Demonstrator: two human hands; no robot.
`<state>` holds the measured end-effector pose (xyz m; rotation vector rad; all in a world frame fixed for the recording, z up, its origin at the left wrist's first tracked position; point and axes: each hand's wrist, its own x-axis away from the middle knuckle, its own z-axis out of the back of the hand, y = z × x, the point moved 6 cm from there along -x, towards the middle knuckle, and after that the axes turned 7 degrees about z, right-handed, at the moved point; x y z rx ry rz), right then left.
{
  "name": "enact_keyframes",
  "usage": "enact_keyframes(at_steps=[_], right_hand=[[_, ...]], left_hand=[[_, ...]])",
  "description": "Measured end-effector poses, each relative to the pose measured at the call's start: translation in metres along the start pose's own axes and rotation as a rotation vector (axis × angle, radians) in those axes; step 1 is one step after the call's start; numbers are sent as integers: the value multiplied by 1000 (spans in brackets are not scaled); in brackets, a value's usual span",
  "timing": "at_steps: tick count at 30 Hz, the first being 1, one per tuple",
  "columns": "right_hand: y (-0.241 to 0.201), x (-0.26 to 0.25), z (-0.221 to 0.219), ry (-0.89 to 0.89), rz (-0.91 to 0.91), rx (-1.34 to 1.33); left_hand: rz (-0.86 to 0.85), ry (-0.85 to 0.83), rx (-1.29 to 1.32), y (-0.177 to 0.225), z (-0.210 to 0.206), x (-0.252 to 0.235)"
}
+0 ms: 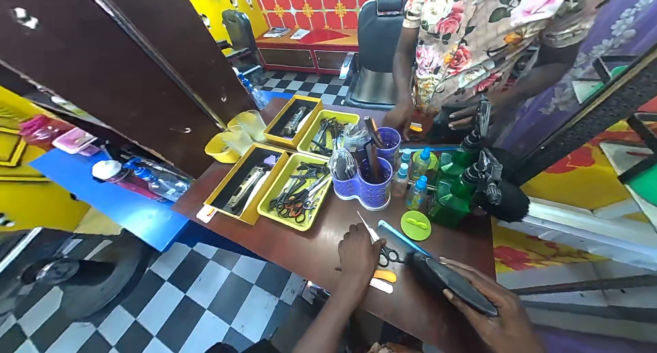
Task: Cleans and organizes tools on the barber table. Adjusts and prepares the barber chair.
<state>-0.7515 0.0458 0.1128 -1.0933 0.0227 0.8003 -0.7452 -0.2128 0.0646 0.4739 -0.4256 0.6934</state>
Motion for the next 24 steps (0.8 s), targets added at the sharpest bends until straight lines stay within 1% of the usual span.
enact_keyframes(at_steps=[2, 4, 7, 9, 12, 14, 17, 18, 20, 22, 24], right_hand=[[2, -1, -6, -53, 31, 76], [4, 1, -10, -69, 64, 180], [-1, -2, -5, -85, 41, 228], [-6, -5, 1, -156, -32, 264], [-12, -12, 7, -351, -215, 318], [-16, -15, 7, -476, -334, 340], [-21, -19, 3, -599, -424, 386], [-21, -20, -1, -607, -436, 404], [-17, -23, -9, -561, -422, 438], [-13, -27, -16, -521, -362, 487], [-13, -33, -22, -526, -296, 512]], left_hand=[[24, 22, 42, -7, 9, -6], [73, 53, 67, -16, 18, -14], [134, 83, 26, -21, 24, -14], [156, 74, -5, -24, 26, -8], [169, 51, 43, -35, 24, -11], [155, 37, 69, -40, 25, -15], [95, 59, 87, -52, 33, -11], [58, 73, 120, -60, 35, -7], [-18, 106, 259, -81, 36, 2], [-67, 147, 432, -110, 35, 19], [-76, 210, 629, -145, 32, 42]])
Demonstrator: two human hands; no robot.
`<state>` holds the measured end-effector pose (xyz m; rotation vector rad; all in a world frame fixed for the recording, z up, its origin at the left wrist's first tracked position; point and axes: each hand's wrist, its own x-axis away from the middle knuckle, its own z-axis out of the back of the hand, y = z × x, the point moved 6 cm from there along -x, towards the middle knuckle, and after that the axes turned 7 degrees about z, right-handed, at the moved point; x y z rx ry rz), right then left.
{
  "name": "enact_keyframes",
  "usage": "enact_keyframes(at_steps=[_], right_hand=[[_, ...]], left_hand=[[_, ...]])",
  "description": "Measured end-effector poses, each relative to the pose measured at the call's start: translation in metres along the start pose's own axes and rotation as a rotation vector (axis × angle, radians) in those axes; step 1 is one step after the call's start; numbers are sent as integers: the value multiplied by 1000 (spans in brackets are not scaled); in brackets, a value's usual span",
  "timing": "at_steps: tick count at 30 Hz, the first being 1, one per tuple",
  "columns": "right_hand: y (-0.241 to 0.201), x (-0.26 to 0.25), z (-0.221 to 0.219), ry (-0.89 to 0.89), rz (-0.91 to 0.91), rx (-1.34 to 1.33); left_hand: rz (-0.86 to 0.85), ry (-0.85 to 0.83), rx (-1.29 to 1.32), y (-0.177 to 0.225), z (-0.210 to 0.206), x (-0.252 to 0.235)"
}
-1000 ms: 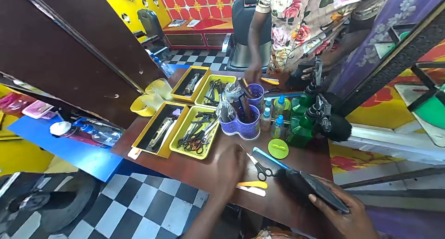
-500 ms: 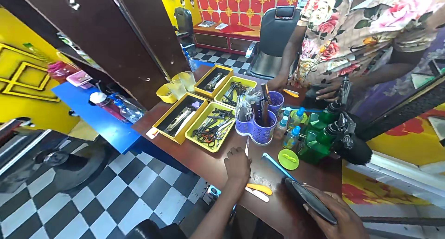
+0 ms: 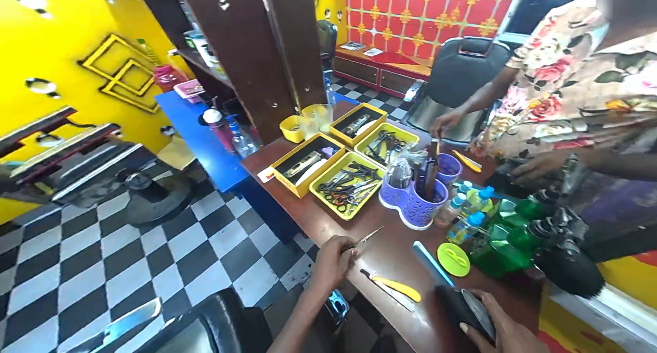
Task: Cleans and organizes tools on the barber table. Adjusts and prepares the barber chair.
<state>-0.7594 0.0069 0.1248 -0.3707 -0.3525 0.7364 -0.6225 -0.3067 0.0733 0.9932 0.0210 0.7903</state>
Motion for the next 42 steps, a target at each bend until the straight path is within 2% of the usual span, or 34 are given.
enact_keyframes(at_steps=[3, 6, 10, 13, 15, 17, 19, 21, 23, 24, 27, 28, 31, 32, 33, 36, 38, 40, 42], right_hand=[[-29, -11, 5, 74, 166, 6], [-91, -24, 6, 158, 464, -146], [-187, -34, -27, -2, 775, -300], [-248, -42, -74, -138, 1022, -293], [-284, -60, -105, -229, 1079, -212], [-315, -94, -128, -208, 1019, -94], [-340, -118, -134, -148, 949, -18], [-356, -116, -134, -216, 951, -95], [-359, -111, -146, -440, 914, -93], [-356, -118, -155, -457, 861, -55], [-333, -159, -169, -190, 608, -141], [-323, -167, -175, -207, 470, -285], [-294, -147, -202, -522, -107, -1039], [-289, -138, -206, -570, -240, -1195], [-284, -134, -202, -555, -291, -1294], [-263, -136, -157, -355, -229, -1485], [-243, -130, -117, -244, -154, -1559], [-217, -118, -79, -142, -7, -1490], [-190, -102, -52, -84, 198, -1273]], left_hand=[[47, 143, 367, -45, 26, 40], [124, 244, 690, -86, 36, 75], [220, 353, 918, -117, 41, 107], [205, 441, 920, -134, 48, 125], [177, 473, 900, -146, 52, 134], [173, 470, 943, -156, 51, 138], [208, 459, 1029, -165, 51, 140], [247, 495, 1080, -177, 56, 140], [233, 530, 1066, -187, 61, 138], [218, 522, 1053, -191, 61, 137], [155, 451, 1183, -194, 58, 134], [126, 432, 1257, -194, 58, 133], [89, 330, 1345, -195, 59, 127], [85, 290, 1325, -197, 59, 124], [78, 258, 1293, -198, 60, 120], [58, 172, 1132, -197, 68, 100], [74, 183, 922, -194, 76, 78], [23, 200, 695, -174, 85, 49], [-93, 191, 440, -128, 92, 18]])
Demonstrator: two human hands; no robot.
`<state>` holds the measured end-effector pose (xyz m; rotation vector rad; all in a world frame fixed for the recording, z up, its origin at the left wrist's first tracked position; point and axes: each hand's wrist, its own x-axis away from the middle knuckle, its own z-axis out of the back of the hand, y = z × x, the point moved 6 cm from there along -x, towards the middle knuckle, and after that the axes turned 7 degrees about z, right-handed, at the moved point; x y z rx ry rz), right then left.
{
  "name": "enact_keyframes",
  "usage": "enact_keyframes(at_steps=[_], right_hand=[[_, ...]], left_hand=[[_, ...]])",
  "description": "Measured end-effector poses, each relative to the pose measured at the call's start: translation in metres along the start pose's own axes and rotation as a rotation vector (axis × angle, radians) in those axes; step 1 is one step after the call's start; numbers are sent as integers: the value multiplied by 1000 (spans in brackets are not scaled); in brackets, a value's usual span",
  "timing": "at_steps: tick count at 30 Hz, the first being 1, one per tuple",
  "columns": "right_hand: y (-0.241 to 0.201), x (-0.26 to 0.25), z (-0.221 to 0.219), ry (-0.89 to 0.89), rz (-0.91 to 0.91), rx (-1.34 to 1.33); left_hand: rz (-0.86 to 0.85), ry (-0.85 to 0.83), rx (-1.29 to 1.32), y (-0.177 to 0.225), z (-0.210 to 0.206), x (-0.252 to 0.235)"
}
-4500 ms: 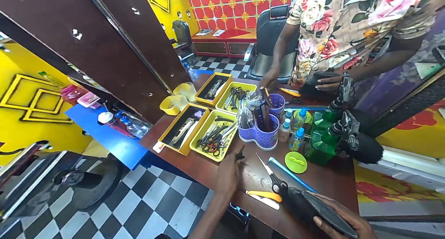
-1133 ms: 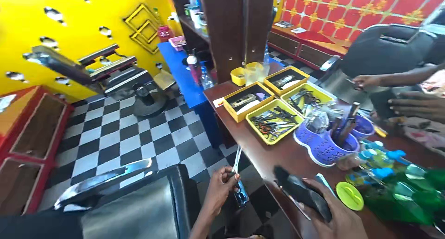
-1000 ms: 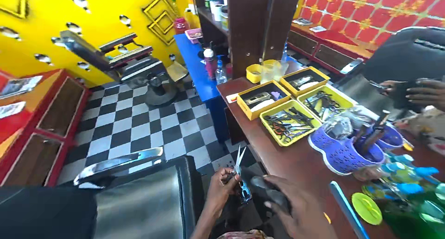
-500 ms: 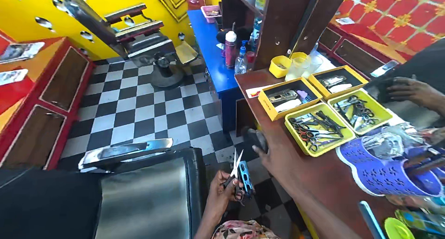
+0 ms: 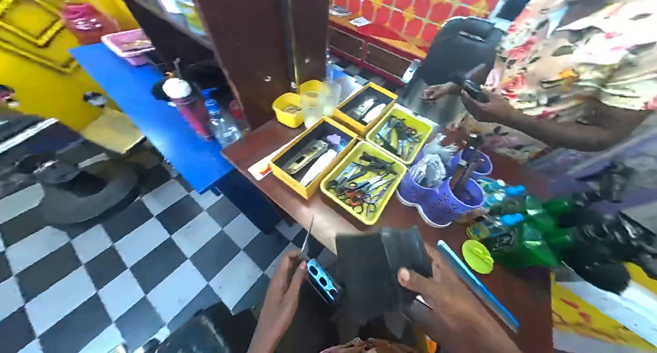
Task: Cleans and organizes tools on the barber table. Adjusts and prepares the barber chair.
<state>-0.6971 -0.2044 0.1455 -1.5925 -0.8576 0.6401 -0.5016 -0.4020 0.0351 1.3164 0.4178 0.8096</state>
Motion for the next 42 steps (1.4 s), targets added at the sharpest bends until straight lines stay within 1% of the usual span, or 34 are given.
enact_keyframes(at_steps=[2, 4, 5, 7, 8, 10, 12, 14, 16, 19, 20, 22, 24, 26, 28, 30, 31, 33, 36, 37, 39, 40, 42], right_hand=[[-10, 20, 24, -100, 101, 257], [-10, 41, 43, -158, 121, 388], [-7, 53, 51, -164, 103, 417], [-3, 75, 66, -142, 80, 452], [-2, 84, 73, -122, 79, 460], [-3, 101, 90, -55, 82, 455], [-7, 116, 113, 24, 105, 471], [-14, 131, 139, 104, 126, 485], [-23, 144, 167, 199, 133, 555], [-39, 149, 204, 371, 156, 747], [-44, 148, 214, 406, 160, 815], [-56, 142, 225, 420, 163, 923], [-63, 137, 231, 393, 185, 990], [-64, 133, 232, 354, 214, 1002], [-61, 131, 229, 295, 244, 1008], [-55, 132, 224, 240, 270, 1057], [-53, 133, 221, 221, 280, 1090], [-47, 138, 221, 195, 269, 1154], [-37, 148, 226, 167, 191, 1243], [-32, 149, 226, 165, 171, 1270], [-20, 146, 224, 191, 149, 1340], [-16, 142, 220, 213, 145, 1373], [-11, 132, 209, 251, 161, 1419]], left_hand=[[-138, -26, -270, 53, -28, -35], [-268, -12, -502, 99, -62, -67], [-307, -14, -607, 113, -82, -83], [-393, -18, -764, 130, -119, -112], [-434, -15, -823, 132, -134, -124], [-449, -24, -887, 129, -154, -140], [-515, 2, -835, 128, -162, -131], [-582, 30, -713, 123, -167, -104], [-569, -75, -602, 113, -185, -63], [-563, -238, -515, 104, -231, -13], [-572, -291, -535, 105, -249, -5], [-574, -399, -667, 109, -286, -2], [-541, -518, -844, 104, -318, -13], [-502, -635, -983, 96, -334, -27], [-477, -710, -1019, 100, -332, -33], [-452, -726, -988, 106, -312, -30], [-442, -708, -953, 110, -296, -27], [-459, -587, -888, 116, -255, -19], [-495, -285, -699, 108, -173, -8], [-452, -205, -602, 102, -145, -3], [-282, -73, -390, 88, -98, 10], [-190, -16, -264, 81, -81, 18], [-35, 84, -7, 69, -62, 33]])
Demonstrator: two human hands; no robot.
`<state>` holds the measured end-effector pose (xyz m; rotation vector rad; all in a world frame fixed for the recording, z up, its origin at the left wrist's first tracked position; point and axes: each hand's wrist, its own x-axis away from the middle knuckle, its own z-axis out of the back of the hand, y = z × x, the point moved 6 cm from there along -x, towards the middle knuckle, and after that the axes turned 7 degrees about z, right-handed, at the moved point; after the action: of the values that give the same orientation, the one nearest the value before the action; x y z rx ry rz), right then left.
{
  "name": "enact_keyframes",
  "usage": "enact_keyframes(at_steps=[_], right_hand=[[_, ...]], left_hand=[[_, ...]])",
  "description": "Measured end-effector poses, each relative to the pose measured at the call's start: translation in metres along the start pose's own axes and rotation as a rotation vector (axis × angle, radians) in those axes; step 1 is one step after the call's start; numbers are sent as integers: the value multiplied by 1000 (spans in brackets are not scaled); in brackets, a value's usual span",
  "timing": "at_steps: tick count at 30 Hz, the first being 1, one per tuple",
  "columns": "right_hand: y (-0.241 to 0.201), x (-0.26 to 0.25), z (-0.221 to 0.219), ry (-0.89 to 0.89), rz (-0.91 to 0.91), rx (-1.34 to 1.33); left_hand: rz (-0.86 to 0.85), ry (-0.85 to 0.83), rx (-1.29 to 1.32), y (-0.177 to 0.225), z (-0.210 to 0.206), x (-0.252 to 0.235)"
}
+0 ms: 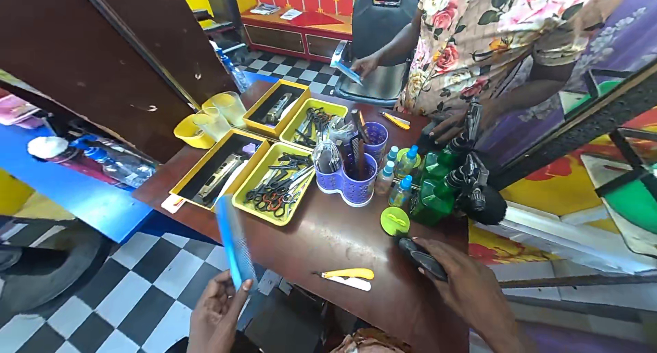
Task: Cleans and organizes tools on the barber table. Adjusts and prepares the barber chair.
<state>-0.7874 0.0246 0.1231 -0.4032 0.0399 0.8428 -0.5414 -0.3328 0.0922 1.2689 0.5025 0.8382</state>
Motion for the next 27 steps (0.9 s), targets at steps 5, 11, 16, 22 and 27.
enact_keyframes(at_steps=[5, 11, 16, 22, 27], right_hand=[[-45, -27, -17, -108, 171, -108], [-111, -110, -49, -19, 425, -197], [-137, -168, -110, -183, 376, 5], [-164, -141, -96, -344, 437, -230], [-189, -119, -111, -530, 472, -376]], left_hand=[[218, 126, 314, -19, 4, 26], [121, 268, 247, -14, -7, 39], [-1, 233, 319, -4, -7, 44], [-65, 70, 560, -30, 16, 51], [-109, -39, 753, -46, 24, 58]])
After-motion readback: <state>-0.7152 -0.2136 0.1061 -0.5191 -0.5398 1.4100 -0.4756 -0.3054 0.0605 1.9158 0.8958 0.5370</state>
